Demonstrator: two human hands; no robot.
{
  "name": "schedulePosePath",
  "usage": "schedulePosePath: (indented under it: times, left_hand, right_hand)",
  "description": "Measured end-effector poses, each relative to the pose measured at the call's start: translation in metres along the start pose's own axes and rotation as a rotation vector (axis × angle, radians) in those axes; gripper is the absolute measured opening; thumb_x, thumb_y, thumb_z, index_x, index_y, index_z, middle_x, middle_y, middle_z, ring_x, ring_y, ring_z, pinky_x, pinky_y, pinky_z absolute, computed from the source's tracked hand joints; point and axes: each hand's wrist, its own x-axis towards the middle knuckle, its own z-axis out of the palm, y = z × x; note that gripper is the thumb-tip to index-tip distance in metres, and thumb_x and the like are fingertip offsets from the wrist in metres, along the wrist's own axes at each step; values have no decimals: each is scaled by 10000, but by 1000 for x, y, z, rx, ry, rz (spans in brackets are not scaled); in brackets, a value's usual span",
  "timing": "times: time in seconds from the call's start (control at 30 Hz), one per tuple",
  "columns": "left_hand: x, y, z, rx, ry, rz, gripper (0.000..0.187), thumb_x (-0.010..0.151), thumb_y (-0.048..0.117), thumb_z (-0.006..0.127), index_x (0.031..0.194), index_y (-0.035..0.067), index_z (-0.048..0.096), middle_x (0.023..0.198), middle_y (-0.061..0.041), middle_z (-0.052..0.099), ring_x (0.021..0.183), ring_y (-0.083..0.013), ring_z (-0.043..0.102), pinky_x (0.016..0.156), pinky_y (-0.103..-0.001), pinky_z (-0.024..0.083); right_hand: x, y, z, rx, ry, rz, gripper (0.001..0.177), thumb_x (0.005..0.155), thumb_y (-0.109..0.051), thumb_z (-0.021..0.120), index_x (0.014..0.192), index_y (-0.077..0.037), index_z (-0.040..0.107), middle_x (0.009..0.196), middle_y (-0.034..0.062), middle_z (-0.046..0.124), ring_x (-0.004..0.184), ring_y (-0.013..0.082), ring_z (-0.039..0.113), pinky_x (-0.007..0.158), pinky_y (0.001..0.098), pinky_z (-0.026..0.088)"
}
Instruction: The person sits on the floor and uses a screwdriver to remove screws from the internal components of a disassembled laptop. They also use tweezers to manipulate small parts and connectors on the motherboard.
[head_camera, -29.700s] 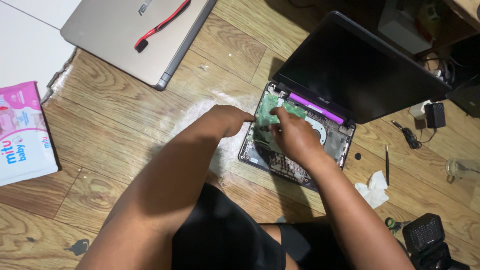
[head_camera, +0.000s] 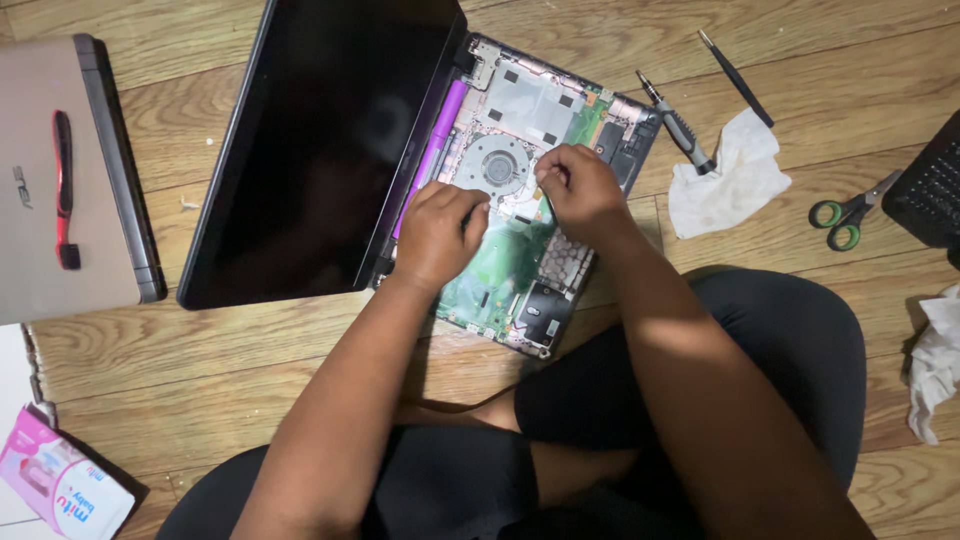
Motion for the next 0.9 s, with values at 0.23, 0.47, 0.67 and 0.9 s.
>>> schedulePosePath:
  times: [0.23, 0.47, 0.67, 0.9]
  left_hand:
    - [-2, 1, -7, 39, -17, -48, 47, 891, 131, 725, 904, 97, 754, 823, -93, 707, 840, -314, 654, 821, -441, 517]
    - [-36, 23, -21, -121, 46, -583, 165, 908, 228, 720, 916, 66, 748, 849, -114, 725, 753, -277, 681, 731, -381, 533]
    - [-108, 40, 32, -725, 753, -1348, 313, 942, 236, 709, 978, -67, 639, 858, -103, 652, 770, -204, 593, 700, -352, 503]
    - [-97, 65, -1, -1244, 1056, -1306, 754, 998, 585, 358, 1462, -5, 425, 1476, -149, 499, 1324, -265, 496, 1108, -350, 375]
  right_hand:
    - [1, 8, 5, 102, 30, 115, 167, 961, -130, 698, 1081, -32, 760, 914, 94, 751, 788, 131, 659, 736, 272, 531]
    - [-5, 19, -23, -93, 258, 101, 165, 960, -176, 714, 1059, -56, 771, 908, 111, 761, 811, 204, 733, 764, 316, 562]
    - [0, 32, -40, -405, 456, 57, 187, 964, -177, 698, 1097, -58, 750, 1142, 186, 702, 1101, 388, 637, 949, 455, 509]
    - [52, 40, -60, -639, 194, -125, 475, 1019, -357, 620, 1383, -54, 578, 1314, 242, 613, 1258, 438, 515, 936, 617, 419]
